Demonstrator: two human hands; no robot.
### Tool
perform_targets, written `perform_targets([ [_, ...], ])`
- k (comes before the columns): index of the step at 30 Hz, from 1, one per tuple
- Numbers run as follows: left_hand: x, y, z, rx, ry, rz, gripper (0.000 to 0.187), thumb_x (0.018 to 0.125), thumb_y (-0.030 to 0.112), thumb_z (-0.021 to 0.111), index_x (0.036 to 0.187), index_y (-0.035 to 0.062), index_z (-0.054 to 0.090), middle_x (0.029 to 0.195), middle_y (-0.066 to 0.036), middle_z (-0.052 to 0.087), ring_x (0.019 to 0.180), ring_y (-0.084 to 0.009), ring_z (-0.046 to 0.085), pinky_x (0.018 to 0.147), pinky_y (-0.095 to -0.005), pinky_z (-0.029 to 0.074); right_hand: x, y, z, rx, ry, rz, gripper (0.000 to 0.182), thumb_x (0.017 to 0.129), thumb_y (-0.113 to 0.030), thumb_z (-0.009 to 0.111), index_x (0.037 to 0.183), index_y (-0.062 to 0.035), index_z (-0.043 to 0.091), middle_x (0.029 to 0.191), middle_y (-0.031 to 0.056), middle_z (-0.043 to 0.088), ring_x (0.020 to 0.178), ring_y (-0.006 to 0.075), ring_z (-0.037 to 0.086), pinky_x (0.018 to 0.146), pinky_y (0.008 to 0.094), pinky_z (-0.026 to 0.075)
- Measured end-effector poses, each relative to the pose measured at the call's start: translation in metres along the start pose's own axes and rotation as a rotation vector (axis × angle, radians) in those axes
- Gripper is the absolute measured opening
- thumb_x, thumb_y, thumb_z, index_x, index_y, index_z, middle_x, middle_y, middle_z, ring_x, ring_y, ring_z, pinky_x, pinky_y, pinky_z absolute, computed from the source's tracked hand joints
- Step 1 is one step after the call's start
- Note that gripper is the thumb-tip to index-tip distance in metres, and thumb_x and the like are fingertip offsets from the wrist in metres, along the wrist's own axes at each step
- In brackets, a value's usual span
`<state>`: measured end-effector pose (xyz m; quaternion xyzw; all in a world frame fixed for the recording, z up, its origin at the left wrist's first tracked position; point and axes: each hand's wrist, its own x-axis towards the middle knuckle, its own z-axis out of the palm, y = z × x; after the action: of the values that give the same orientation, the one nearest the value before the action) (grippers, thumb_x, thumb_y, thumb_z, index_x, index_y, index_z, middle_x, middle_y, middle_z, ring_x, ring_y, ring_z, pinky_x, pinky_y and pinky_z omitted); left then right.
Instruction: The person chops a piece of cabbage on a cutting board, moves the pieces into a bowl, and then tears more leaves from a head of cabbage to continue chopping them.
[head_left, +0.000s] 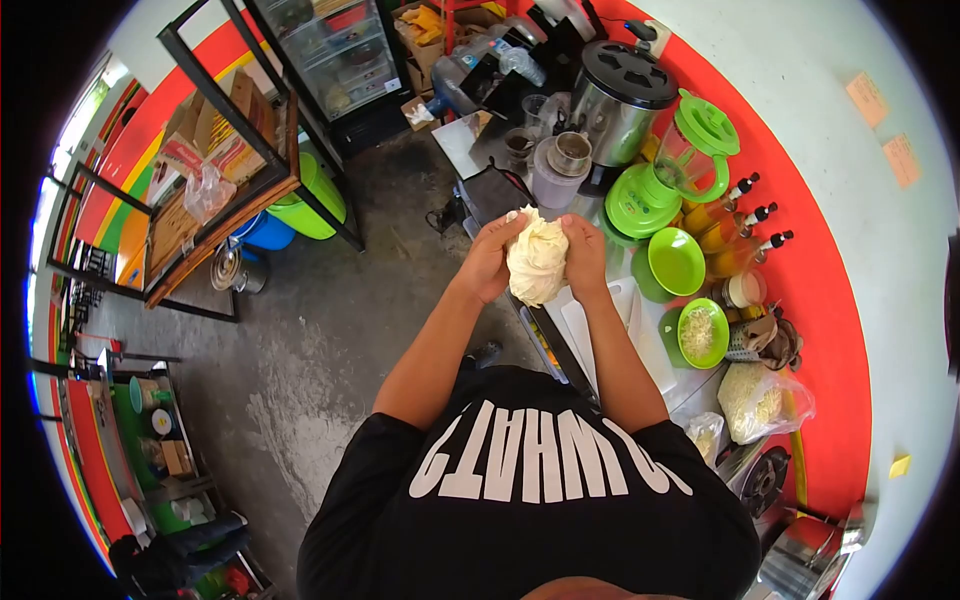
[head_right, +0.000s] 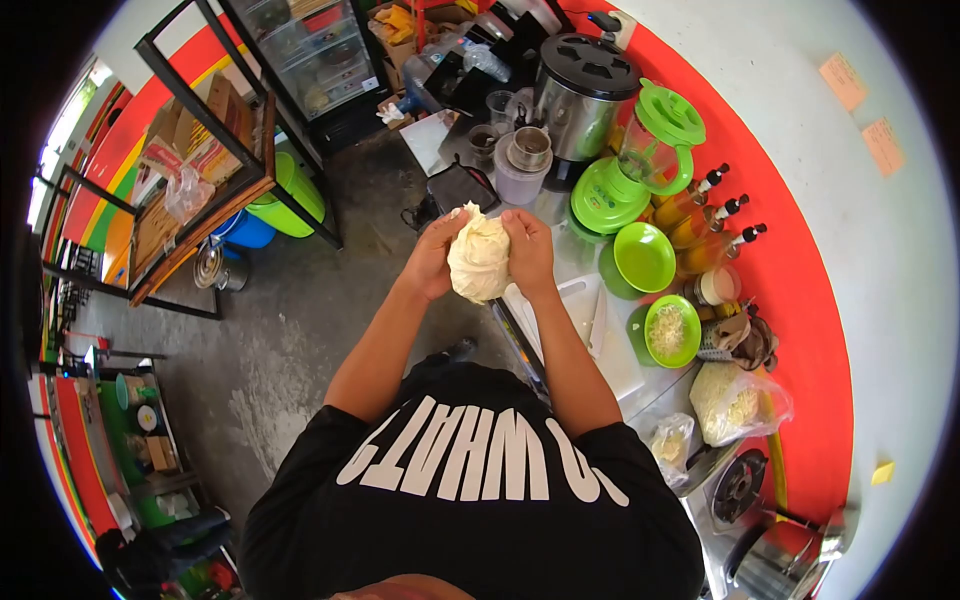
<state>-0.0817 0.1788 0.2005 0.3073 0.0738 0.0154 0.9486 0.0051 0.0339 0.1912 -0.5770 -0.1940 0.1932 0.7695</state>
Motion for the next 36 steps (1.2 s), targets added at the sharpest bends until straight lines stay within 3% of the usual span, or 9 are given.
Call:
perform_targets([
  [9,0.011,0.008,0.023,0.254,-0.221,-0.078,0.034,0.099,0.017,0.068,0.129,0.0030,0.057,0.119,-0.005,0.069,0.110,-0.0158,0.067,0.100,-0.0350,0.052,-0.008,-0.011,-0.030,-0.025,0.202,-0.050,0.031,0.103,-0.026,0.062,0.088,0.0008,0.070,0.077,-0.0018,0.065,0.069,0.0042,0.054,0.064,0.0242,0.044],
  [11,0.019,0.003,0.012,0.271,-0.195,-0.135,0.038,0.095,0.007,0.072,0.129,0.0046,0.056,0.119,-0.005,0.069,0.108,-0.0150,0.068,0.095,-0.0330,0.054,-0.011,-0.013,-0.033,-0.090,0.235,-0.056,0.031,0.102,-0.026,0.064,0.086,0.0008,0.070,0.076,-0.0019,0.065,0.067,0.0041,0.053,0.062,0.0243,0.044],
  [20,0.030,-0.001,0.025,0.477,-0.350,-0.135,0.066,0.075,-0.001,0.086,0.132,0.0014,0.053,0.120,-0.007,0.069,0.108,-0.0162,0.068,0.096,-0.0314,0.054,-0.026,-0.024,-0.047,-0.118,0.394,-0.081,0.035,0.100,-0.027,0.066,0.083,0.0023,0.070,0.074,-0.0006,0.065,0.066,0.0047,0.052,0.062,0.0245,0.043],
  [29,0.033,-0.009,0.037,0.441,-0.305,-0.051,0.067,0.075,-0.002,0.085,0.133,0.0003,0.052,0.121,-0.007,0.067,0.110,-0.0162,0.067,0.099,-0.0329,0.052,-0.033,-0.034,-0.050,-0.277,0.567,-0.097,0.039,0.098,-0.029,0.068,0.081,0.0061,0.070,0.071,0.0032,0.067,0.066,0.0078,0.054,0.063,0.0281,0.046],
  [33,0.033,-0.006,0.038,0.479,-0.356,-0.085,0.064,0.076,-0.002,0.085,0.132,-0.0001,0.053,0.120,-0.007,0.067,0.110,-0.0160,0.066,0.099,-0.0328,0.052,-0.037,-0.039,-0.049,-0.333,0.592,-0.125,0.039,0.101,-0.031,0.066,0.083,0.0031,0.072,0.071,0.0003,0.064,0.063,0.0057,0.050,0.060,0.0253,0.042],
  [36,0.031,-0.002,0.042,0.527,-0.370,-0.100,0.062,0.076,-0.002,0.085,0.130,-0.0004,0.054,0.119,-0.006,0.067,0.109,-0.0152,0.066,0.098,-0.0325,0.052,-0.039,-0.041,-0.050,-0.334,0.628,-0.104,0.041,0.096,-0.031,0.071,0.081,0.0074,0.072,0.070,0.0069,0.069,0.064,0.0096,0.056,0.063,0.0297,0.048],
])
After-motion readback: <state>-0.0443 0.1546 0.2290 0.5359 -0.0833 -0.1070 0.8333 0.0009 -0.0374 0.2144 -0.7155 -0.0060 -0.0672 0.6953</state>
